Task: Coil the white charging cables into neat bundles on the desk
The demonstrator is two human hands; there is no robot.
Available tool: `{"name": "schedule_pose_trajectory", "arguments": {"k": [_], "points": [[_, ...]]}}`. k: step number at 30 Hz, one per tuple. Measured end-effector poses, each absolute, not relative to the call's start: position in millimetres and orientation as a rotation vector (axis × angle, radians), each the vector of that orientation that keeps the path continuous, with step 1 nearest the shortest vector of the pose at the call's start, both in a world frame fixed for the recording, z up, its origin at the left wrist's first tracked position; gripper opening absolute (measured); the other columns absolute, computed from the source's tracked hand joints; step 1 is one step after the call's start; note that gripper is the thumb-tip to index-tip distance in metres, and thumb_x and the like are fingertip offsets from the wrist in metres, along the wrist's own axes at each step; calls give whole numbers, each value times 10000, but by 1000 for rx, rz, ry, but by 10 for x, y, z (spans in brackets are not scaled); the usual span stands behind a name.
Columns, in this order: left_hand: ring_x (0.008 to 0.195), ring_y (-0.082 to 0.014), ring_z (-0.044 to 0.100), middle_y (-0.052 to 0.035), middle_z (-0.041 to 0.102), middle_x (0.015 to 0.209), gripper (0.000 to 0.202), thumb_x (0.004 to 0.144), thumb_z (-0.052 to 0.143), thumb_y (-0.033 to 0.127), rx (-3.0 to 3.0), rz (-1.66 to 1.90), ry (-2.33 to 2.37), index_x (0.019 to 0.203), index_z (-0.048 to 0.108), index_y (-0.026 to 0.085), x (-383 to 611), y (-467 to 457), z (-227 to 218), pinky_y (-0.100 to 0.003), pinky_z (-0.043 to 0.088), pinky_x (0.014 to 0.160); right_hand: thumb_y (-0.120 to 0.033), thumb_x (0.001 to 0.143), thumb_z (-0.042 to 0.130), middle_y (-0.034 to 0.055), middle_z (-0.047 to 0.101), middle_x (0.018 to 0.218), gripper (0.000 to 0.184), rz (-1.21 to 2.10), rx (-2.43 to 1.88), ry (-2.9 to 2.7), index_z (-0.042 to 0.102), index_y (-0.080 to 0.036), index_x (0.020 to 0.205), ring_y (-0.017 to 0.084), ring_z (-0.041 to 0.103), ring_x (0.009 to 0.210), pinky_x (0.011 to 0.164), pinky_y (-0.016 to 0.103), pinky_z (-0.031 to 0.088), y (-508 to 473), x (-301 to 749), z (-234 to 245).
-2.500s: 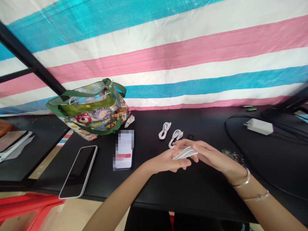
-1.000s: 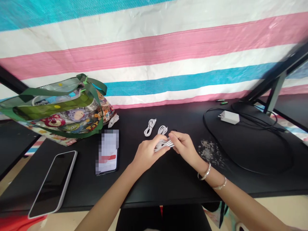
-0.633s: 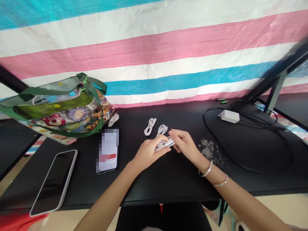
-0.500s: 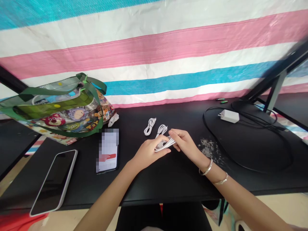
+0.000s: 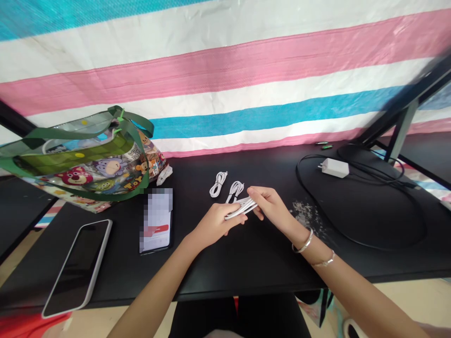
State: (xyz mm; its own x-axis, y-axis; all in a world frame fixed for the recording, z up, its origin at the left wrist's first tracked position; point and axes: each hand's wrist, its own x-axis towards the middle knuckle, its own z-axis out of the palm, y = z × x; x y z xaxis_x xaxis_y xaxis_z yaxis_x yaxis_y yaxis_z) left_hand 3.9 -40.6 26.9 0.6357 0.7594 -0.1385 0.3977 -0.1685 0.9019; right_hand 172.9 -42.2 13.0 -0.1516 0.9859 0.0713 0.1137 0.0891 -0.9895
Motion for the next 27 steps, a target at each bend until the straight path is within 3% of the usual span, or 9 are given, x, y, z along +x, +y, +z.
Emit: {"name": "schedule_pose_trajectory", "arguments": {"k": [7,16,23,27], "points": [[535,-76,341,59,377,572,302,844,412,390,1871,508,874,633,440,177,42,-405,266,-212,292,541,-735,737,493,-80,338,339,591,1173,-1137,-1453,388,-210,488,47,298,300,353,223,220,-426,1721,135],[537,-101,373,50,358,550,374,883,297,453,1850,466,892,657,441,194,56,-407,227,-226,327,559,-691,792,466,-70,369,376,565,1138,-1096,-1532,415,-204,509,56,322,341,384,225,252,-420,1761,159],[580,-103,437,39,464,616,308,894,355,345,2008,473,980,662,476,183,37,-401,226,-227,313,586,-655,763,548,-80,416,438,474,1111,-1085,-1489,456,-211,623,69,387,355,410,229,312,-407,1821,211],[623,-119,505,22,554,671,288,904,366,289,2079,526,1113,663,484,185,37,-398,224,-227,336,613,-583,798,537,-68,452,480,375,896,-1176,-1387,516,-217,720,106,475,418,498,267,409,-327,1987,224]]}}
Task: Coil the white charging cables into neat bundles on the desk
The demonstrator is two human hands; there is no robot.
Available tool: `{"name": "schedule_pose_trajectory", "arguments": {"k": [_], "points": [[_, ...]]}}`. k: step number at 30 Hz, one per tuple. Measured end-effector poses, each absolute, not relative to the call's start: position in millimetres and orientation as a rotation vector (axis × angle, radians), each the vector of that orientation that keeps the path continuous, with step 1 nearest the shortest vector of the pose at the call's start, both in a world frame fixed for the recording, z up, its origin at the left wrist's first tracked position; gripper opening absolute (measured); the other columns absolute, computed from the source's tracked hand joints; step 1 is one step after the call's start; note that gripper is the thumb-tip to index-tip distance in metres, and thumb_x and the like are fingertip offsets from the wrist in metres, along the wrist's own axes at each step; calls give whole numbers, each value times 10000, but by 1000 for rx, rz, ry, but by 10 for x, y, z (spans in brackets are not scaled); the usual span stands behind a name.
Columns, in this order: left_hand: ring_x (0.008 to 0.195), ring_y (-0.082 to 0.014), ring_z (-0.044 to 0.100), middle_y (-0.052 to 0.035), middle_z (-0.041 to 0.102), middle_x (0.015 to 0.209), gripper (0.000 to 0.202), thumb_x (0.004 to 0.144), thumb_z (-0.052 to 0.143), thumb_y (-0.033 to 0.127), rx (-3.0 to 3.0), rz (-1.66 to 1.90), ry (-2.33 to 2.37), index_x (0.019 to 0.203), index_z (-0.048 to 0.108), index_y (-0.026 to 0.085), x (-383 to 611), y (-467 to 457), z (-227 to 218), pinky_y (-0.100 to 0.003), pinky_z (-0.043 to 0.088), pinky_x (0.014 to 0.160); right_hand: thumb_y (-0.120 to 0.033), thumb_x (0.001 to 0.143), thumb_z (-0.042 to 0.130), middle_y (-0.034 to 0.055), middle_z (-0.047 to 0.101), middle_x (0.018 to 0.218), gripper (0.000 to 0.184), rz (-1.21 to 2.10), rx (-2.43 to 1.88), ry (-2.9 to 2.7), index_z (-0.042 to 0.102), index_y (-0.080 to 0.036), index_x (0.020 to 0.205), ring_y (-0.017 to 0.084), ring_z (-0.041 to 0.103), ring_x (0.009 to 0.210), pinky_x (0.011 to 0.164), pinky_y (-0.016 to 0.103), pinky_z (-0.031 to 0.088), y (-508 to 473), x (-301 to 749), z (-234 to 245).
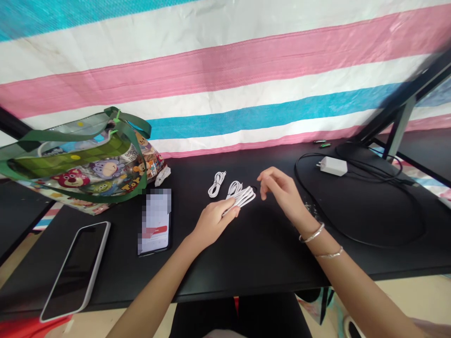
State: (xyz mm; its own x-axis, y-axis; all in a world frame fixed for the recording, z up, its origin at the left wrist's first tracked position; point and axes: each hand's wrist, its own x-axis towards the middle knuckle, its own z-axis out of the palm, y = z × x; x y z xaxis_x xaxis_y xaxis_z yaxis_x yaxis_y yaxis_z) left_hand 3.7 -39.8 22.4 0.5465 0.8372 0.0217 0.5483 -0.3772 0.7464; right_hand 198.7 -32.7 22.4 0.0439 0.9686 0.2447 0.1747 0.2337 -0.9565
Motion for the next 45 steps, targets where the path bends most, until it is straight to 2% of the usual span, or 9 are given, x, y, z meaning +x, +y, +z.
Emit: {"name": "schedule_pose_trajectory", "arguments": {"k": [3,6,9,13,21,27,35,40,45], "points": [[646,-132,540,16,591,693,271,906,386,270,2125,517,1246,672,498,192,40,-396,233,-227,348,622,-461,812,546,-27,529,586,245,695,-1326,-1394,540,-221,764,137,537,525,559,287,440,-255,2112,148],[665,-137,561,16,609,698,252,902,400,247,2150,506,1307,679,504,196,44,-396,247,-223,354,633,-252,793,541,24,594,688,63,447,-1448,-1640,593,-222,812,190,571,687,635,320,452,-213,2170,24],[674,-138,572,11,625,706,246,900,406,227,2162,510,1312,680,512,193,48,-399,258,-220,356,637,-143,755,547,51,621,767,134,256,-1533,-1879,625,-230,821,226,567,784,672,344,461,-206,2158,-81],[664,-136,578,12,636,705,251,895,415,216,2170,532,1315,666,514,190,46,-400,260,-215,356,622,-108,746,579,59,635,816,150,136,-1613,-2052,624,-224,828,237,570,800,654,345,464,-213,2113,-133],[658,-138,576,19,625,695,241,880,414,237,2154,595,1310,664,512,195,33,-396,224,-216,350,618,-115,804,561,47,603,714,173,99,-1541,-2050,526,-228,679,228,550,726,607,331,436,-213,2072,-99],[563,-112,495,30,560,620,276,880,390,282,2047,714,1304,637,481,190,23,-369,199,-210,322,575,-151,848,512,48,627,824,133,177,-1236,-1868,519,-228,740,216,562,803,737,371,457,-247,1973,-68],[539,-108,466,25,558,616,305,873,390,355,1858,812,1287,755,611,181,36,-358,144,-216,332,567,-294,898,517,25,595,767,141,533,-1012,-1787,550,-228,778,168,570,738,640,294,469,-363,1799,8],[505,-110,425,30,485,544,328,869,402,378,1800,886,1215,781,631,161,48,-352,118,-216,328,527,-322,878,576,24,597,761,144,414,-953,-1862,571,-225,771,173,571,755,677,307,480,-418,1733,33],[532,-114,444,21,511,575,268,847,436,367,1794,910,1199,679,530,180,63,-347,127,-219,354,552,-298,891,552,30,592,752,152,256,-927,-1962,567,-216,763,177,549,736,654,303,473,-438,1709,12]]}}
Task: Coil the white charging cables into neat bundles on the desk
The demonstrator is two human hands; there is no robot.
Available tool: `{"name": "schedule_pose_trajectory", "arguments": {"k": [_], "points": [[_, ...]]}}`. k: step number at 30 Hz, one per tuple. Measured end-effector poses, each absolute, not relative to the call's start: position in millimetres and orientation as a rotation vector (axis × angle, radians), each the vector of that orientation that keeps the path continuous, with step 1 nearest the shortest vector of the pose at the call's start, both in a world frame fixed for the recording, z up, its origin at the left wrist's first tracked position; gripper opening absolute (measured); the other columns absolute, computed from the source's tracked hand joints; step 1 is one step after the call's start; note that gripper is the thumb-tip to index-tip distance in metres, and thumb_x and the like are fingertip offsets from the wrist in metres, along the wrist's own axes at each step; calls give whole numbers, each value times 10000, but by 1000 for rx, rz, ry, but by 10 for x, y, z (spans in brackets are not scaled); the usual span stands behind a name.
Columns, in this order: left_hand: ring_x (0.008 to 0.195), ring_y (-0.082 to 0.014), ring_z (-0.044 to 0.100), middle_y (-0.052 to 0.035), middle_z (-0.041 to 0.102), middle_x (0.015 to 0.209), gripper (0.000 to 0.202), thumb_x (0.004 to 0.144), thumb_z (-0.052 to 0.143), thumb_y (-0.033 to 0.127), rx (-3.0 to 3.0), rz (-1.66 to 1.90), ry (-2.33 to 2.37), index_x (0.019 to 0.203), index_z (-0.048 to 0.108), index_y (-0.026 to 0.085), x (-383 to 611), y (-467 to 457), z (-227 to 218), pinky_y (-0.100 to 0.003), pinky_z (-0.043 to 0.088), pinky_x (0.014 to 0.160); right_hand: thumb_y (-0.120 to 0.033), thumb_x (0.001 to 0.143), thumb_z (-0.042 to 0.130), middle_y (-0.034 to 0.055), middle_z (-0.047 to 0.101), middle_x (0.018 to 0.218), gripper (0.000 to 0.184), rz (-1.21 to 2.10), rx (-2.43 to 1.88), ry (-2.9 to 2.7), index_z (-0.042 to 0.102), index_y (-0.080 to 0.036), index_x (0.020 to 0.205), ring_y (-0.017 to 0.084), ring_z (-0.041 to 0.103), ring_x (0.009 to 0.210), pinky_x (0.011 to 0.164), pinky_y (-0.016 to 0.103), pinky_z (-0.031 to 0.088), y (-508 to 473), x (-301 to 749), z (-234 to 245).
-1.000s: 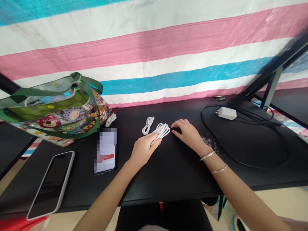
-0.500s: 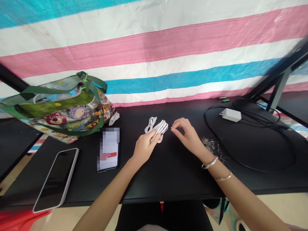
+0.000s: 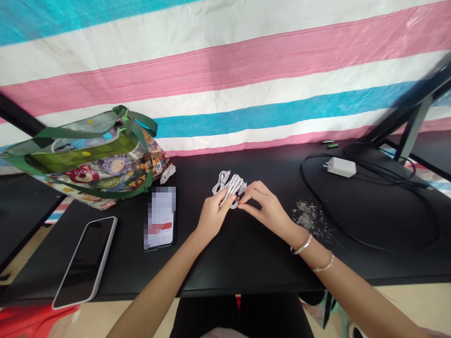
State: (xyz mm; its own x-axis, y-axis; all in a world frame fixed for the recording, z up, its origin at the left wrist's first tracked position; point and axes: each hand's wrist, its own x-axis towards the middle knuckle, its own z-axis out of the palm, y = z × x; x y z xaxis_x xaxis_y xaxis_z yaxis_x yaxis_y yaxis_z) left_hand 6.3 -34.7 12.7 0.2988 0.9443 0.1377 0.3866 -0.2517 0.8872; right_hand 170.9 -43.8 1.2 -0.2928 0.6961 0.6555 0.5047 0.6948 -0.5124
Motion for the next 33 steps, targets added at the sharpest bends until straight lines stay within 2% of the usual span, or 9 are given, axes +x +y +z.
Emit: {"name": "schedule_pose_trajectory", "arguments": {"k": [4,10,14,22,27,33], "points": [[512,-99,370,44,416,543,250,808,466,344,1830,869,1224,619,383,203,72,-351,120,-215,298,520,-282,903,532,34,594,779,165,233,-909,-2051,555,-211,755,170,542,730,662,303,469,-444,1702,13],[518,-89,306,55,315,544,267,810,445,363,1849,905,1204,622,335,207,70,-351,113,-210,267,509,-301,889,560,16,579,745,140,353,-987,-2020,559,-217,777,163,537,710,650,290,468,-428,1715,-39],[533,-88,322,55,317,556,249,813,445,364,1830,956,1217,639,373,201,55,-346,139,-206,288,520,-287,873,586,19,600,739,115,360,-1041,-2028,574,-221,779,171,541,717,659,299,471,-427,1731,-49],[529,-97,387,44,441,567,219,819,453,361,1715,1044,1229,678,462,194,44,-353,212,-210,360,536,-304,878,570,28,621,714,176,363,-1103,-2037,552,-232,718,188,537,717,638,316,460,-441,1728,-5],[507,-85,364,56,411,557,219,847,461,354,1609,1092,1200,697,457,194,52,-341,149,-210,357,527,-303,885,550,32,623,702,213,294,-1061,-2010,553,-232,685,194,514,712,649,332,450,-454,1714,25],[491,-69,339,62,373,564,261,872,471,384,1485,1115,1149,699,462,189,60,-311,74,-203,334,496,-231,902,516,23,649,722,211,245,-855,-2045,540,-228,692,179,542,741,679,320,464,-482,1685,82]]}}
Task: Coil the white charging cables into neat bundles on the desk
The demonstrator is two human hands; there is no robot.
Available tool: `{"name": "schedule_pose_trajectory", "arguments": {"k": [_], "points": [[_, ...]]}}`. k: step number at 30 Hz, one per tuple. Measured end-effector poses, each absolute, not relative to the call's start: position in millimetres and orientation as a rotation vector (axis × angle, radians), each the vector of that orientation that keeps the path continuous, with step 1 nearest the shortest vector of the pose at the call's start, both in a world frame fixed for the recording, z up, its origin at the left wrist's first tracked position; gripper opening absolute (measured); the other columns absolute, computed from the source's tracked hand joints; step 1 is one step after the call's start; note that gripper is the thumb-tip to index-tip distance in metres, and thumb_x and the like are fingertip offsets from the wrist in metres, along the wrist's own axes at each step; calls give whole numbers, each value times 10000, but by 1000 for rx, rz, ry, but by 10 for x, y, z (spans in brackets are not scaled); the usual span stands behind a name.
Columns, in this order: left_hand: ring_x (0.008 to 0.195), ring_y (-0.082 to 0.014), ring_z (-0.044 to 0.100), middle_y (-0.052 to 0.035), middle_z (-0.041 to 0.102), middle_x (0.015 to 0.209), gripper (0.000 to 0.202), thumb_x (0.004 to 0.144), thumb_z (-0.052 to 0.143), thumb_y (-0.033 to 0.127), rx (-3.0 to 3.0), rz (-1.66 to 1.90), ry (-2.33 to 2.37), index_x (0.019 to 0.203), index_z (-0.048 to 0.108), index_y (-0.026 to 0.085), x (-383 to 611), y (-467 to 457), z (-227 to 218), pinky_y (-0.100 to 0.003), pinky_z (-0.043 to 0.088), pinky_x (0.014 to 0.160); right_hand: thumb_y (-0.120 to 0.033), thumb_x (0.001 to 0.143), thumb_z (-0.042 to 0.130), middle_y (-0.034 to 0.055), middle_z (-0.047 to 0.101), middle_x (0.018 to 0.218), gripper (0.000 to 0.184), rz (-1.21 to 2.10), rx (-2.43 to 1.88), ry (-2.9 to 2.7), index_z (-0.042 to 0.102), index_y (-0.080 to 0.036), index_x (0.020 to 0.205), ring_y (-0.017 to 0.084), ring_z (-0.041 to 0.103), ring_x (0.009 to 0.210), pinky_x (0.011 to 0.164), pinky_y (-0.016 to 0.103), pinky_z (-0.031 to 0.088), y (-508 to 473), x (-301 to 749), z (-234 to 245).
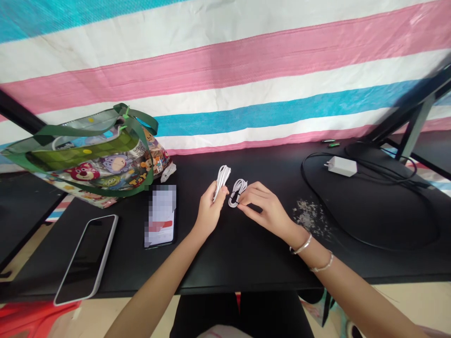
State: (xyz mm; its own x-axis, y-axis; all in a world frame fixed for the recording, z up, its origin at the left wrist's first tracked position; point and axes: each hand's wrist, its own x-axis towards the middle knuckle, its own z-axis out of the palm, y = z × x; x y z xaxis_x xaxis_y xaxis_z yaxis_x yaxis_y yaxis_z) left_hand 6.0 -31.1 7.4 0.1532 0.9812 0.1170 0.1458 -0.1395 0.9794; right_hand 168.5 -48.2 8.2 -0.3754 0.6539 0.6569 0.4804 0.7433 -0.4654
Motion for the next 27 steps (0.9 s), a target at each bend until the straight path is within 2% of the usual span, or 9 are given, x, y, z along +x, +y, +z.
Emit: {"name": "schedule_pose_trajectory", "arguments": {"k": [4,11,17,22,27], "points": [[481,-69,327,65,355,551,302,863,480,446,1476,1095,1147,704,464,190,53,-304,60,-206,311,479,-293,924,486,22,617,687,250,421,-904,-2027,543,-225,691,159,557,667,609,289,465,-487,1684,73],[516,-91,331,54,356,566,338,827,447,512,1593,1036,1192,689,436,204,48,-324,130,-229,318,520,-341,917,481,33,635,755,209,657,-965,-1925,605,-225,795,155,598,681,628,282,495,-465,1692,54],[534,-101,366,41,393,572,295,826,427,452,1739,963,1224,680,452,197,42,-350,185,-222,316,538,-334,892,472,-21,561,621,174,832,-1060,-1871,563,-222,795,118,517,548,574,250,452,-458,1733,114],[503,-99,376,44,409,552,248,847,424,380,1844,915,1349,693,483,194,41,-356,179,-214,286,521,-304,828,495,-51,491,546,85,727,-1226,-1686,524,-226,808,110,475,496,536,246,414,-408,1844,125],[526,-105,448,41,494,583,182,852,484,322,2089,769,1455,726,536,202,62,-392,159,-200,297,536,-333,797,531,-81,489,491,121,847,-1228,-1518,501,-231,854,118,523,466,539,259,435,-377,1890,116]]}}
